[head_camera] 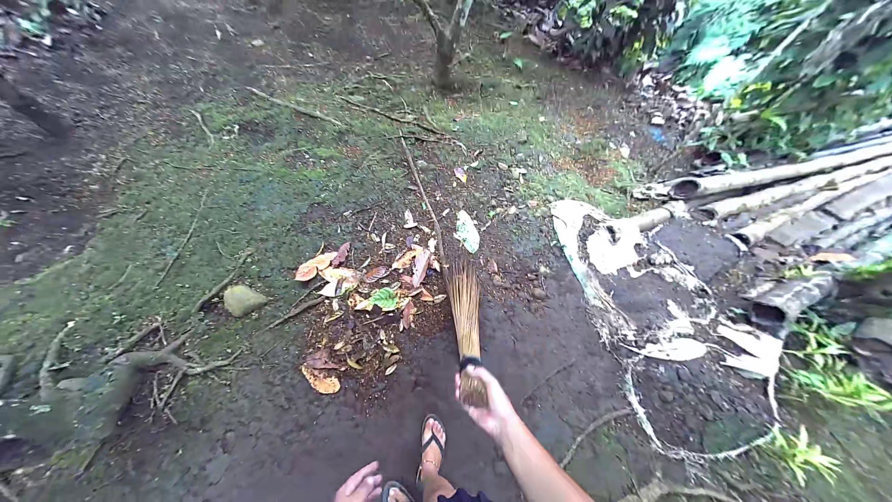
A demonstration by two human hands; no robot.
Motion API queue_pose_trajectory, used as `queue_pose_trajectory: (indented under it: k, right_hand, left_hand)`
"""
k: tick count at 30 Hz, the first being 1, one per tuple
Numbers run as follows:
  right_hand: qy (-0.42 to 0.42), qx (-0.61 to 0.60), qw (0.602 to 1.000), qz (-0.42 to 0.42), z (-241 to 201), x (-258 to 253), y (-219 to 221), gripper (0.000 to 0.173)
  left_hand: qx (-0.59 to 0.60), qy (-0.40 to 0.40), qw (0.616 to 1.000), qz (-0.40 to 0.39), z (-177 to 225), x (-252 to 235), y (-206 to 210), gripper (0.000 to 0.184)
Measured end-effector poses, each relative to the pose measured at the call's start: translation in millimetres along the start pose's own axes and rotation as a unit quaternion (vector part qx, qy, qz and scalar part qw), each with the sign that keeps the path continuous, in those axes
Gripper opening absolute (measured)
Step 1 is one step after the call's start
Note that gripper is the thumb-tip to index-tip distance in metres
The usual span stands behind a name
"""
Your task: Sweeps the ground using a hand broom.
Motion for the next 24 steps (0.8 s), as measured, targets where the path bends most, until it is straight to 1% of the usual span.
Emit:
queue_pose_trajectory:
  k: [1,3,4,5,6,7,8,9,10,12,14,16,17,19,21,23,24]
  right_hand:
    - [-0.014,0.102,0.995,-0.018,20,13,0,0.035]
    - [-0.042,0.267,0.961,-0.062,63,50,7,0.084]
    - [-0.050,0.338,0.935,-0.096,85,72,10,0.099]
    - [-0.062,0.400,0.905,-0.135,105,93,13,0.102]
    - [-0.075,0.456,0.870,-0.173,121,112,14,0.100]
    - [-0.083,0.503,0.836,-0.203,130,127,12,0.093]
    - [-0.084,0.527,0.816,-0.223,134,139,8,0.087]
    - [-0.089,0.533,0.811,-0.225,135,143,2,0.083]
    - [-0.098,0.528,0.818,-0.209,133,143,-6,0.079]
    - [-0.106,0.514,0.838,-0.148,113,139,-24,0.071]
    - [-0.111,0.511,0.850,-0.070,89,138,-48,0.064]
    - [-0.083,0.517,0.852,-0.007,76,137,-76,0.060]
    - [-0.070,0.518,0.852,0.016,70,134,-89,0.059]
    - [-0.054,0.518,0.852,0.044,63,126,-110,0.056]
    - [-0.028,0.522,0.851,0.053,59,119,-129,0.055]
    - [0.000,0.536,0.843,0.048,52,114,-146,0.054]
    - [0.010,0.542,0.839,0.043,45,112,-155,0.054]
  left_hand:
    - [0.011,0.010,1.000,-0.023,6,-3,12,0.041]
    - [0.014,0.031,0.996,-0.081,18,-4,34,0.056]
    - [0.021,0.027,0.993,-0.110,23,-1,41,0.066]
    - [0.033,0.021,0.989,-0.141,25,0,44,0.076]
    - [0.047,0.019,0.986,-0.161,25,1,43,0.081]
    - [0.059,0.018,0.985,-0.162,19,3,37,0.084]
    - [0.075,0.010,0.985,-0.157,6,7,27,0.088]
    - [0.096,0.000,0.985,-0.145,-8,16,14,0.089]
    - [0.125,-0.007,0.984,-0.126,-23,28,0,0.086]
    - [0.210,-0.017,0.974,-0.083,-56,58,-25,0.075]
    - [0.294,-0.036,0.954,-0.037,-94,89,-45,0.059]
    - [0.364,-0.069,0.928,0.027,-128,116,-64,0.044]
    - [0.398,-0.081,0.912,0.060,-140,120,-71,0.038]
    - [0.468,-0.097,0.871,0.112,-158,107,-82,0.029]
    - [0.525,-0.113,0.828,0.159,-161,82,-84,0.023]
    - [0.570,-0.111,0.795,0.174,-140,45,-68,0.023]
    - [0.579,-0.103,0.790,0.171,-117,23,-51,0.025]
Point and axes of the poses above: each hand's wrist, its own x-axis away from the middle knuckle, its own y-axis out of the palm, z = x × y, the point moved 4 cm from there along -x, towards the middle knuckle, and after that the axes turned 9 degrees about x, right-handed, at the moved point
